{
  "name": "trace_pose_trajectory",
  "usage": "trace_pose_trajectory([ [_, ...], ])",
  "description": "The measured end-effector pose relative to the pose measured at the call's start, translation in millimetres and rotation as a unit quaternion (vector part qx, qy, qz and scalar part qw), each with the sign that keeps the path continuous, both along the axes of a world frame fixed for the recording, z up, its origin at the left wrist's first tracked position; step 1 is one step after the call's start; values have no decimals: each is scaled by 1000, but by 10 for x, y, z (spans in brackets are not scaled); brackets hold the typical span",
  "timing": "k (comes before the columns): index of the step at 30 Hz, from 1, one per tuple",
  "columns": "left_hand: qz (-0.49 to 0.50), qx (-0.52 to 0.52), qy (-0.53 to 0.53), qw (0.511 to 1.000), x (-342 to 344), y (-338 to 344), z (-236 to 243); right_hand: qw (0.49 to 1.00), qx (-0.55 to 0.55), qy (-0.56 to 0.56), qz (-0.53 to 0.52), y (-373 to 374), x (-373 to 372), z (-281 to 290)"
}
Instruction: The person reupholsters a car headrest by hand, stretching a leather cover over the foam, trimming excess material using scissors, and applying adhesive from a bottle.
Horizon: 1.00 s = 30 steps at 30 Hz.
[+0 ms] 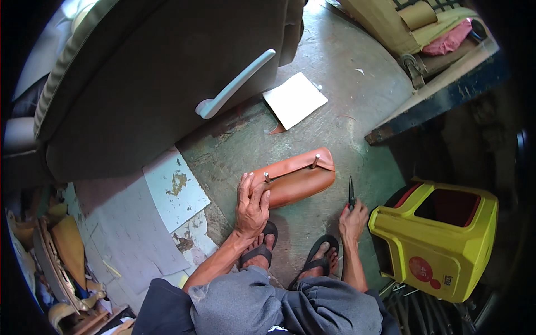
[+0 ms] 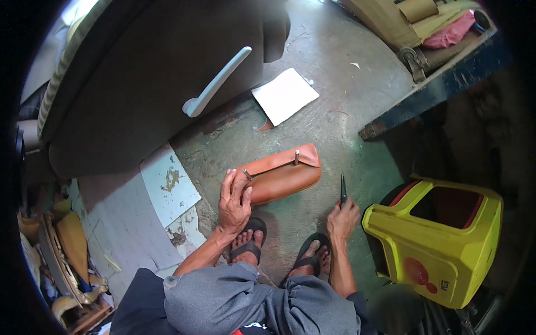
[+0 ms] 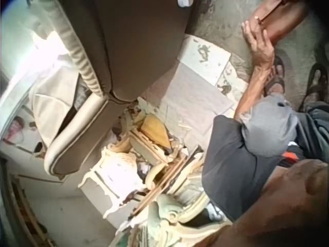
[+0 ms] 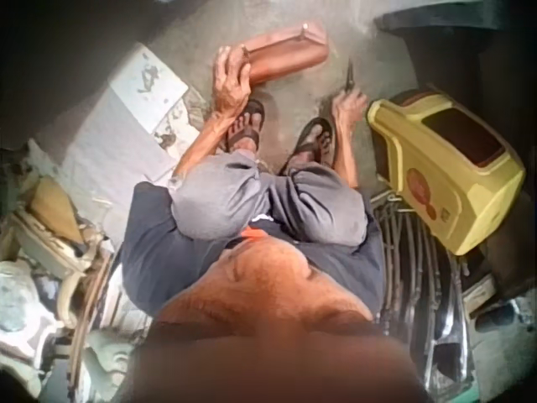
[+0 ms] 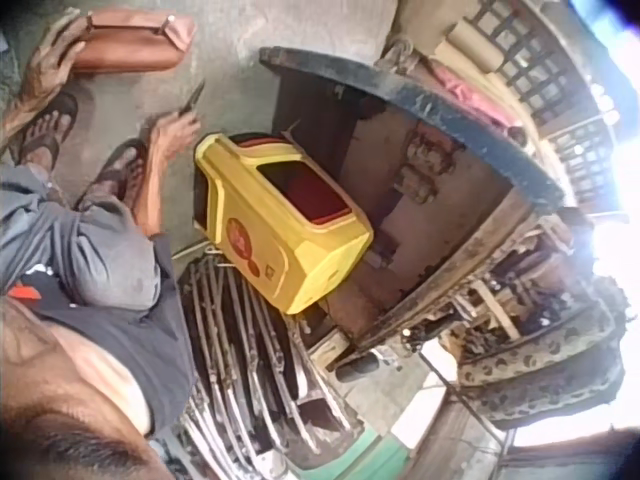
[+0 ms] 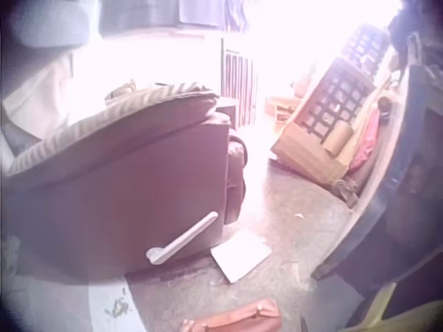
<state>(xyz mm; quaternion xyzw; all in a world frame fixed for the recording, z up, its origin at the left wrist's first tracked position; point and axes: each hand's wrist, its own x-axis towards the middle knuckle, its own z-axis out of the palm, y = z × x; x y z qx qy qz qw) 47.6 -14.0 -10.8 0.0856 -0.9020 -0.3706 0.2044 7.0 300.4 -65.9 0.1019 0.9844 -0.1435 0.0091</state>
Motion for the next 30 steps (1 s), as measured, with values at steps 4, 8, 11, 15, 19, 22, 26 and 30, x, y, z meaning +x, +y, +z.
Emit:
trace_pose_trajectory([
  [4,34,-43,-27,998,-13,-68,57,995,-2,-95,17,370,258,-234],
  [8,40,0,-29,999,-130,-71,148,998,-34,-25,37,498,383,-345],
  [11,13,39,-37,998,-167,-32,211,982,-123,-94,-109,326,320,-250],
  [15,19,45,41,998,-75,-31,37,809,-462,-264,-250,163,285,457],
  [19,47,81,60,994,-132,-69,34,768,-573,-285,-15,-409,418,1255],
  [22,59,88,63,992,-203,-66,45,740,-575,-345,53,-654,424,1434],
  [26,71,94,59,991,-201,-87,22,785,-463,-406,75,-973,328,1358],
  [30,67,104,54,991,-179,-96,7,774,-465,-424,71,-1148,267,1342],
])
